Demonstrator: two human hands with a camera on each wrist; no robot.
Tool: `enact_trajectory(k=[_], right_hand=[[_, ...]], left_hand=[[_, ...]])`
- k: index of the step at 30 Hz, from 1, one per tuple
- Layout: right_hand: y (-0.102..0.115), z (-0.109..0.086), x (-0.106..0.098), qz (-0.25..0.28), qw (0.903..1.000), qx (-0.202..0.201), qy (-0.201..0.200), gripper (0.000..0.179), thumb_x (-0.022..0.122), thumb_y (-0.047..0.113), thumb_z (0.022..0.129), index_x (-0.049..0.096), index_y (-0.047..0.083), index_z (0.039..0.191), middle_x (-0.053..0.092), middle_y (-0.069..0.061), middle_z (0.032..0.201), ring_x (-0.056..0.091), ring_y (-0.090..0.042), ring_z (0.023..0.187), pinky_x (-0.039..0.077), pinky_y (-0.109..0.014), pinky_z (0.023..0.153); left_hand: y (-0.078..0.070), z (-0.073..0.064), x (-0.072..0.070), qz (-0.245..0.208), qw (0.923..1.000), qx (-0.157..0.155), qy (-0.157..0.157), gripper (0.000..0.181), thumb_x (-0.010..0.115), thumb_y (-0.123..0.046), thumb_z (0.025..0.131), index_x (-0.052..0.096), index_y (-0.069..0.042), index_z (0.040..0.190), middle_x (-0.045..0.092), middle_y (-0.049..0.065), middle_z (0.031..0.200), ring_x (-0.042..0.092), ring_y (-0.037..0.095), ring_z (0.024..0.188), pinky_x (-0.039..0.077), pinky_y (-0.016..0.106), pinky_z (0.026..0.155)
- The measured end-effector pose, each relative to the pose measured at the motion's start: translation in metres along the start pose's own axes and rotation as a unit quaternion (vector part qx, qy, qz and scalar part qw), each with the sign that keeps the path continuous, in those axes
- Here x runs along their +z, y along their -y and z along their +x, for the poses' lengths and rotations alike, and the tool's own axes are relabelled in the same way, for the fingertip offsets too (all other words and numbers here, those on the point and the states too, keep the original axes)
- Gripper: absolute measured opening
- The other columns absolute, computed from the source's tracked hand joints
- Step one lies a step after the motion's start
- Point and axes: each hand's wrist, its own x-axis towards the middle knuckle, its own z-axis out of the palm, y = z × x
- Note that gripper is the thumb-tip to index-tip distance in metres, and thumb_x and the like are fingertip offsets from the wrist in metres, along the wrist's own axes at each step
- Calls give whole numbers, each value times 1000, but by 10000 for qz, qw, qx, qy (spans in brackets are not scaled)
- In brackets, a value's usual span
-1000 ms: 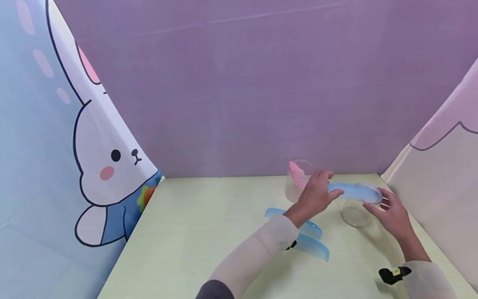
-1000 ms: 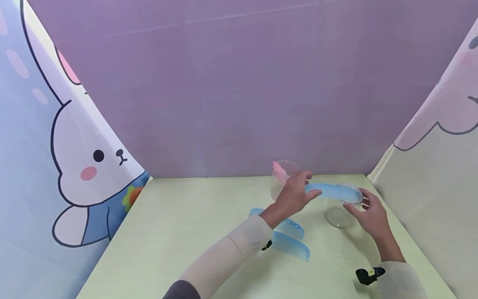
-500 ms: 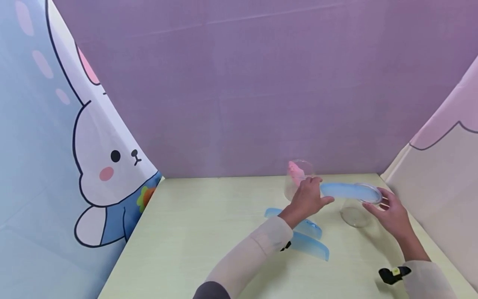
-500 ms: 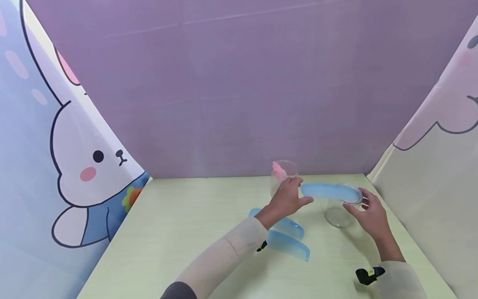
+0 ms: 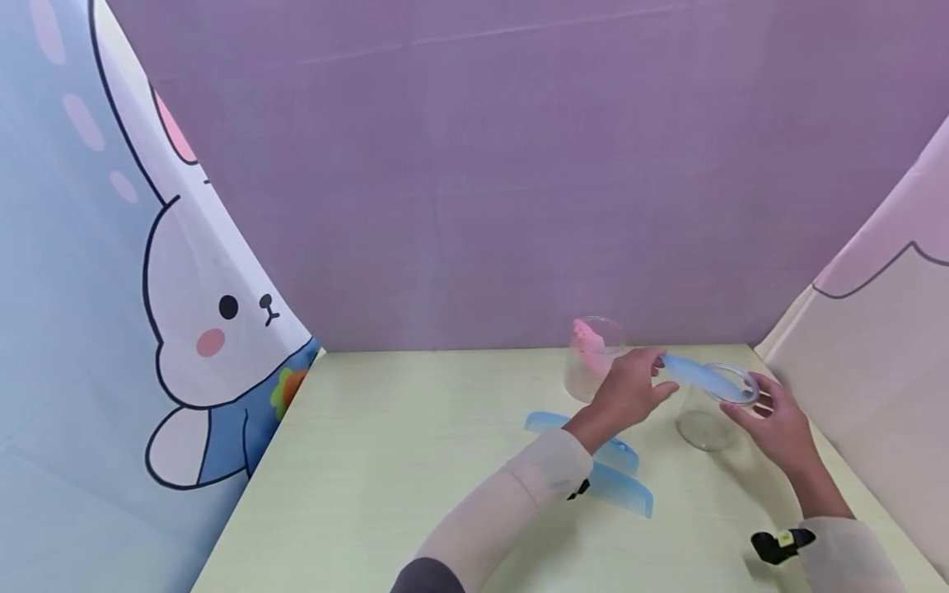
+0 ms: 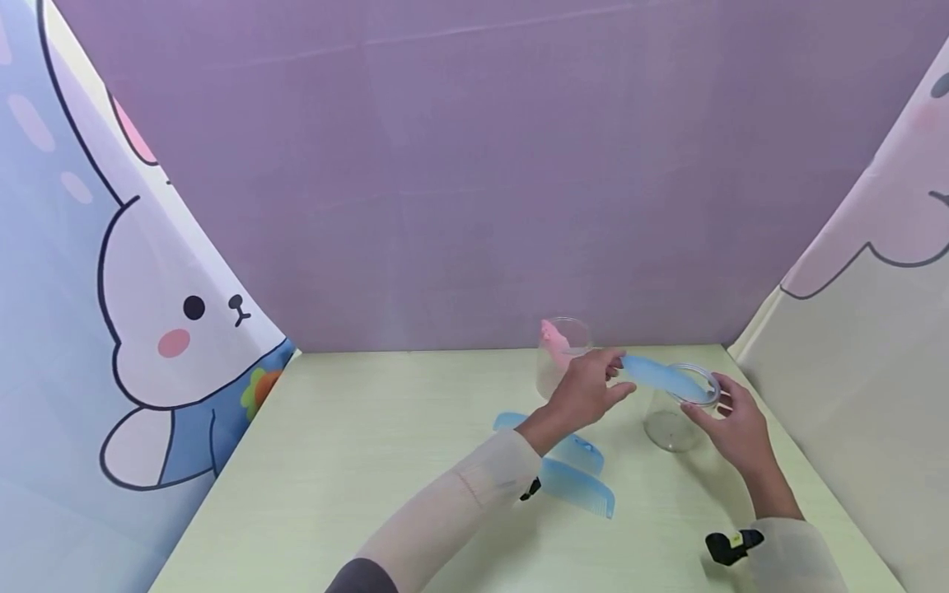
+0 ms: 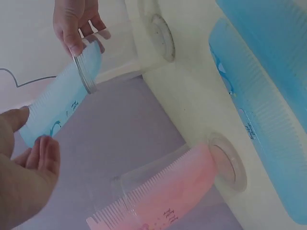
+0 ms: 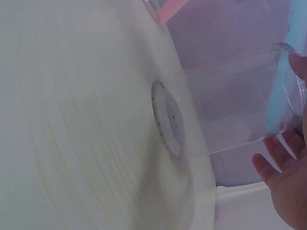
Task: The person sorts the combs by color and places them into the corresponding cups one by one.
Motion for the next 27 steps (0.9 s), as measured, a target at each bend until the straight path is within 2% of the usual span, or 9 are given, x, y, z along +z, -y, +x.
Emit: enact_trajectory(k=[2,6,12,14,17,23,27], right_hand=[[1,0,0,-24,10000,50,41,78,74,30,94,35,-6,152,47,-32,139,33,24,95,37,1,73],[2,-1,0,-48,9999,87,58,79,73,32,94,34,-6,152,47,-32,140,34,23,96,36,1,73],[3,-1,0,11,10000,-52,-31,78,74,28,93,35,-7,151,47,-30,135,37,22,96,37,2,75],[2,0,1,14,10000,-71,-42,76,75,26,93,36,-7,150,48,-29,134,37,23,95,37,2,75],[2,0,2,16,10000,-67,-43,75,74,26,94,37,-8,149,49,-30,135,37,24,94,37,2,75],[2,0,1,15,10000,-10,-33,73,74,25,94,38,-7,148,50,-31,134,36,24,93,38,2,74],[0,-1,1,23,10000,-33,-79,73,75,25,93,39,-7,148,50,-29,132,37,24,93,38,2,74]], left_hand=[[-2,0,0,-80,9993,251,267,52,69,-33,98,53,-18,145,67,-9,132,66,-2,113,48,6,89],[-2,-2,-3,-45,9955,535,784,64,63,-33,102,36,-19,158,54,-11,150,58,-1,129,45,10,102],[0,-3,-5,121,9878,824,1315,73,60,-35,103,21,-22,164,32,-13,165,32,0,150,28,14,118],[3,-4,-3,283,9854,893,1424,72,60,-35,102,23,-23,163,32,-14,165,30,-1,151,26,14,119],[13,-6,-1,501,9829,837,1559,68,62,-36,102,31,-25,161,37,-15,162,32,-1,149,29,13,118],[43,-15,-3,814,9803,619,1690,59,65,-32,100,44,-24,154,49,-12,154,42,3,143,37,15,113],[62,-22,-4,994,9788,551,1702,55,66,-31,99,49,-21,151,54,-10,150,46,6,141,38,17,113]])
